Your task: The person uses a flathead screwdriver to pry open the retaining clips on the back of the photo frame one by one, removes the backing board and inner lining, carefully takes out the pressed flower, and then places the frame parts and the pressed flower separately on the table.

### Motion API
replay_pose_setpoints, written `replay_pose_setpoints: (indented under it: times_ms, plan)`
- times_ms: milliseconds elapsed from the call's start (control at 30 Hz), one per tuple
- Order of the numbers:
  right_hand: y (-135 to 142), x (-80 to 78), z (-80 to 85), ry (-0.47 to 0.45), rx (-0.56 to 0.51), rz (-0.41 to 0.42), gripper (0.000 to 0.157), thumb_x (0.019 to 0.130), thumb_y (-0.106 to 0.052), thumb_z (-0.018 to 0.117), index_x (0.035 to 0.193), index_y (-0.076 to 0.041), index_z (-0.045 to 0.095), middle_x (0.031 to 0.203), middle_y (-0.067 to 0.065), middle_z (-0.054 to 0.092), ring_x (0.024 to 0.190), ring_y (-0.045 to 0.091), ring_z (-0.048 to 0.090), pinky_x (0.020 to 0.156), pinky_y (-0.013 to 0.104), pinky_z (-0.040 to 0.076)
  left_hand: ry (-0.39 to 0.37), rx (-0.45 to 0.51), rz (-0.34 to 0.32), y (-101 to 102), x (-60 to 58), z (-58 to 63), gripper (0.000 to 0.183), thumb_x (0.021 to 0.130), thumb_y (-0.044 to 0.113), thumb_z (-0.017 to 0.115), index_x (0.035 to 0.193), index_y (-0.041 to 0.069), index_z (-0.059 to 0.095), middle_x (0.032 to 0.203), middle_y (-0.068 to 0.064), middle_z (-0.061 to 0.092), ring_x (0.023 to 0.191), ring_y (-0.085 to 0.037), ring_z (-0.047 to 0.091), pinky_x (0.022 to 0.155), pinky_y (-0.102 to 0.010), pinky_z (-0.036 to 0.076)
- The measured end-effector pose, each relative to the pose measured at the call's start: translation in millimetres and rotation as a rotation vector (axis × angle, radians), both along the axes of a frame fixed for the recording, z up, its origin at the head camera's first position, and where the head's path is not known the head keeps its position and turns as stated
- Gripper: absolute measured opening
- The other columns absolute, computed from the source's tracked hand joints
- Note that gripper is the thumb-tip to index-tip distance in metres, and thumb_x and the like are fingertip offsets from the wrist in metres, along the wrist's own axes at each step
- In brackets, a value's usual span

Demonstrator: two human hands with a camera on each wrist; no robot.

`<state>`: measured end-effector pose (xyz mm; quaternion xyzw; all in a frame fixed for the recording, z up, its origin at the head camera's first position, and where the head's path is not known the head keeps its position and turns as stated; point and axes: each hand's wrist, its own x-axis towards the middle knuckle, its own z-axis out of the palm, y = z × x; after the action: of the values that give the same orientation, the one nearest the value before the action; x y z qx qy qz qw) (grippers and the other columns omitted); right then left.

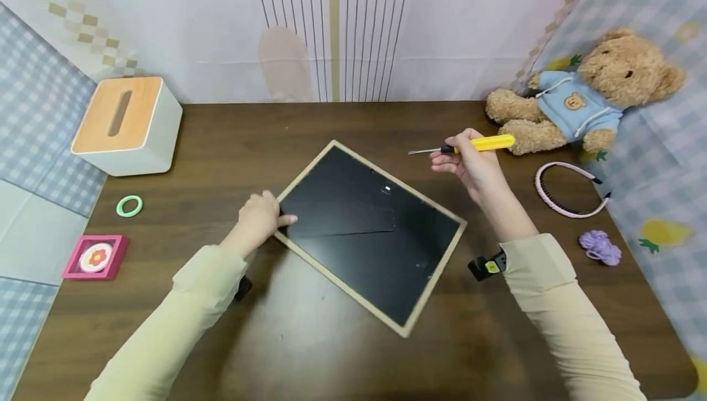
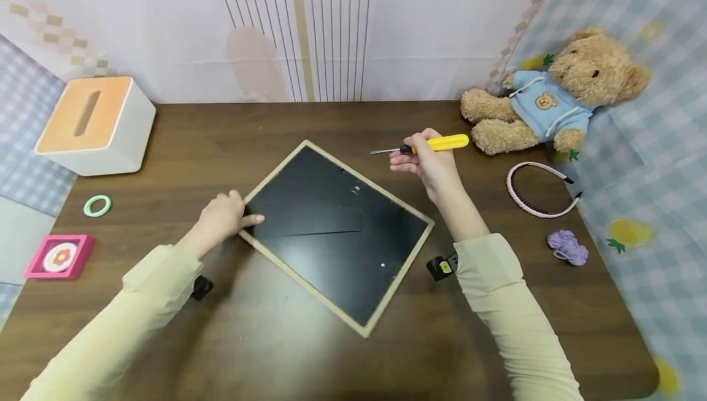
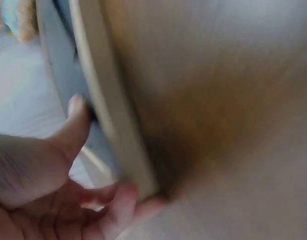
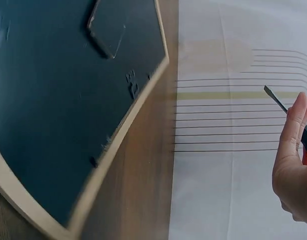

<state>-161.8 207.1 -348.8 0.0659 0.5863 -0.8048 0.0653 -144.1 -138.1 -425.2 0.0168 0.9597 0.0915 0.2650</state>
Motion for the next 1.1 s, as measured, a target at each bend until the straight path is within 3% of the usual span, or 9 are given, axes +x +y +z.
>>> replay_pose_setpoints:
  times_ms: [67, 133, 200, 300, 367, 533, 667, 900, 1100]
  plan:
    - [-1, 0.8, 2.3, -0.013, 0.008, 0.005, 0.016, 0.093, -0.004, 0.041, 0.080, -0.008, 0.049, 0.065, 0.007, 0.069, 0.055, 0.013, 0.068, 0.057, 0.025, 0.058, -0.110, 0.024, -0.060, -3, 12.5, 2.1, 0.054, 0.084, 0.051, 0.061, 0.082, -0.003, 0.055, 0.077, -0.018, 0.059, 0.068, -0.030, 0.063, 0.060, -0.036, 0.054]
    - [-2, 0.1, 3.5, -0.019, 0.020, 0.004, 0.016, 0.093, -0.004, 0.042, 0.079, -0.008, 0.049, 0.065, 0.007, 0.069, 0.055, 0.013, 0.068, 0.057, 0.025, 0.058, -0.164, 0.089, -0.103, -5, 19.1, 2.5, 0.049, 0.082, 0.050, 0.064, 0.076, 0.002, 0.056, 0.067, -0.009, 0.059, 0.059, -0.022, 0.061, 0.055, -0.031, 0.052]
    - [-5, -1.7, 3.7, -0.020, 0.023, 0.014, 0.017, 0.093, -0.004, 0.042, 0.079, -0.008, 0.049, 0.065, 0.006, 0.069, 0.055, 0.013, 0.068, 0.057, 0.025, 0.058, -0.157, 0.169, -0.116, -6, 20.5, 2.0, 0.047, 0.080, 0.048, 0.067, 0.080, 0.003, 0.056, 0.068, -0.006, 0.058, 0.059, -0.018, 0.058, 0.056, -0.027, 0.049]
    - [-13, -4.0, 1.8, -0.022, 0.028, 0.049, 0.017, 0.093, -0.003, 0.041, 0.078, -0.008, 0.049, 0.065, 0.006, 0.069, 0.056, 0.013, 0.068, 0.058, 0.025, 0.058, -0.057, 0.260, -0.120, -7, 17.5, 0.7, 0.051, 0.077, 0.042, 0.073, 0.095, 0.001, 0.049, 0.076, -0.008, 0.057, 0.067, -0.020, 0.055, 0.061, -0.029, 0.046]
    - [-19, -4.4, -0.3, -0.031, 0.047, 0.073, 0.017, 0.093, -0.003, 0.041, 0.078, -0.008, 0.049, 0.065, 0.005, 0.070, 0.056, 0.012, 0.068, 0.058, 0.025, 0.058, -0.037, 0.307, -0.107, -8, 14.2, -1.3, 0.053, 0.077, 0.037, 0.074, 0.101, 0.000, 0.046, 0.078, -0.009, 0.058, 0.066, -0.019, 0.057, 0.060, -0.029, 0.048]
    - [-28, -3.7, -6.3, -0.054, 0.091, 0.091, 0.016, 0.092, -0.004, 0.042, 0.079, -0.008, 0.049, 0.065, 0.004, 0.069, 0.056, 0.012, 0.068, 0.058, 0.024, 0.058, -0.063, 0.396, -0.047, -12, 6.4, -6.5, 0.030, 0.082, 0.021, 0.071, 0.087, -0.001, 0.051, 0.068, -0.010, 0.065, 0.045, -0.010, 0.060, 0.048, -0.023, 0.053]
    - [-31, -4.1, -9.4, -0.065, 0.086, 0.099, 0.015, 0.093, -0.004, 0.042, 0.080, -0.008, 0.049, 0.065, 0.004, 0.069, 0.056, 0.012, 0.068, 0.057, 0.025, 0.058, -0.051, 0.425, -0.011, -11, 4.4, -7.3, 0.016, 0.085, 0.012, 0.063, 0.080, -0.001, 0.056, 0.067, -0.013, 0.068, 0.041, -0.009, 0.061, 0.046, -0.022, 0.053]
    - [-40, -9.4, -4.8, -0.045, 0.082, 0.114, 0.018, 0.092, -0.004, 0.042, 0.077, -0.009, 0.050, 0.064, 0.004, 0.069, 0.054, 0.012, 0.067, 0.056, 0.024, 0.058, -0.044, 0.452, 0.140, -5, 1.6, -7.7, 0.019, 0.087, 0.014, 0.063, 0.089, -0.004, 0.062, 0.089, -0.021, 0.067, 0.043, -0.009, 0.060, 0.047, -0.024, 0.054]
    - [-61, -14.0, -6.2, -0.050, 0.117, 0.149, 0.017, 0.091, -0.004, 0.043, 0.076, -0.009, 0.049, 0.063, 0.004, 0.069, 0.054, 0.011, 0.067, 0.057, 0.026, 0.058, 0.042, 0.456, 0.215, -1, -4.2, -12.4, 0.019, 0.088, 0.014, 0.061, 0.088, -0.004, 0.063, 0.087, -0.021, 0.067, 0.042, -0.009, 0.058, 0.047, -0.022, 0.053]
